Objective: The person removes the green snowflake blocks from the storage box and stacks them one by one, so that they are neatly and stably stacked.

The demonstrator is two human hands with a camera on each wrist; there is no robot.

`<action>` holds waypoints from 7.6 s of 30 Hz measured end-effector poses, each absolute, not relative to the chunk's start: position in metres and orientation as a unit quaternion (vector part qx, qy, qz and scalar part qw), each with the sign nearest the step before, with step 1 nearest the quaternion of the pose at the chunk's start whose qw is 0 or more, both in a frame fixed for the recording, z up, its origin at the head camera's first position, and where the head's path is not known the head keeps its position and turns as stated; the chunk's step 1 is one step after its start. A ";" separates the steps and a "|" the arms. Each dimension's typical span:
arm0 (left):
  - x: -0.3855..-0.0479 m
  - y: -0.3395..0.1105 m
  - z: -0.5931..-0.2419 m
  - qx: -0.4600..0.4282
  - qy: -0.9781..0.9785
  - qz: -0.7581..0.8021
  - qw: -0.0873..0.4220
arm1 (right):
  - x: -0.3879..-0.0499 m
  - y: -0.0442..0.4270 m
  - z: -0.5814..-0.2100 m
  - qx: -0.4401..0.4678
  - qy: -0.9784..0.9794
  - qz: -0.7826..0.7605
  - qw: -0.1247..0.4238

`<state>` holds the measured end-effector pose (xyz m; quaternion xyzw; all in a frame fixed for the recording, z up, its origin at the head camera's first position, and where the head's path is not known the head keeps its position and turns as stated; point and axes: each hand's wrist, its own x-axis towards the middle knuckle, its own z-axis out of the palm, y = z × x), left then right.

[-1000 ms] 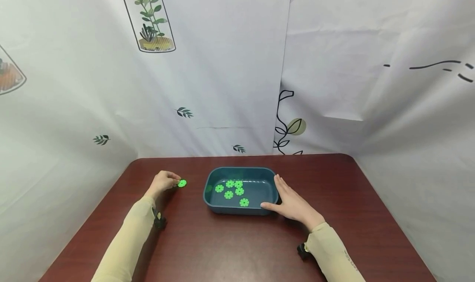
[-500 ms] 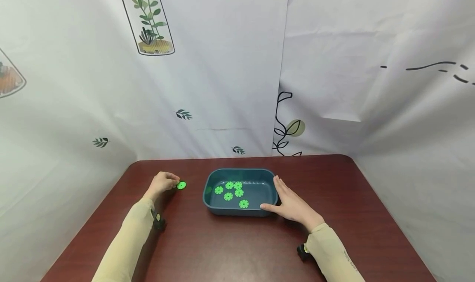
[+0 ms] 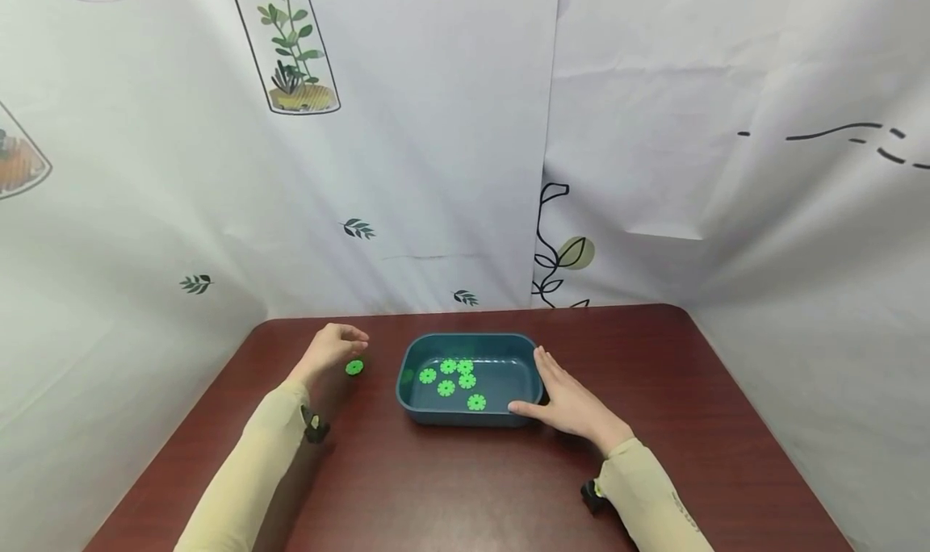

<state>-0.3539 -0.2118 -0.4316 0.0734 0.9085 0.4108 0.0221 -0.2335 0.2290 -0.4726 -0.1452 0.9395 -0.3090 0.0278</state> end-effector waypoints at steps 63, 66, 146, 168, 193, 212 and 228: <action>-0.318 -0.069 -0.428 0.301 0.951 0.040 0.065 | -0.230 0.230 -0.472 -0.140 0.941 -0.306 0.038; -0.317 -0.069 -0.433 0.301 0.952 0.015 0.058 | -0.231 0.230 -0.473 -0.138 0.940 -0.311 0.037; -0.336 -0.095 -0.425 0.430 0.881 0.189 0.064 | -0.235 0.232 -0.475 -0.152 0.939 -0.309 0.009; -0.340 -0.140 -0.389 0.315 0.905 0.287 -0.005 | -0.235 0.233 -0.473 -0.156 0.939 -0.306 0.015; -0.331 -0.229 -0.401 0.167 0.927 0.324 -0.094 | -0.234 0.232 -0.474 -0.158 0.937 -0.310 0.012; -0.342 -0.248 -0.440 0.071 0.930 0.359 -0.028 | -0.235 0.232 -0.473 -0.153 0.937 -0.315 0.020; -0.352 -0.243 -0.455 0.068 0.942 0.328 -0.009 | -0.235 0.232 -0.473 -0.154 0.936 -0.315 0.017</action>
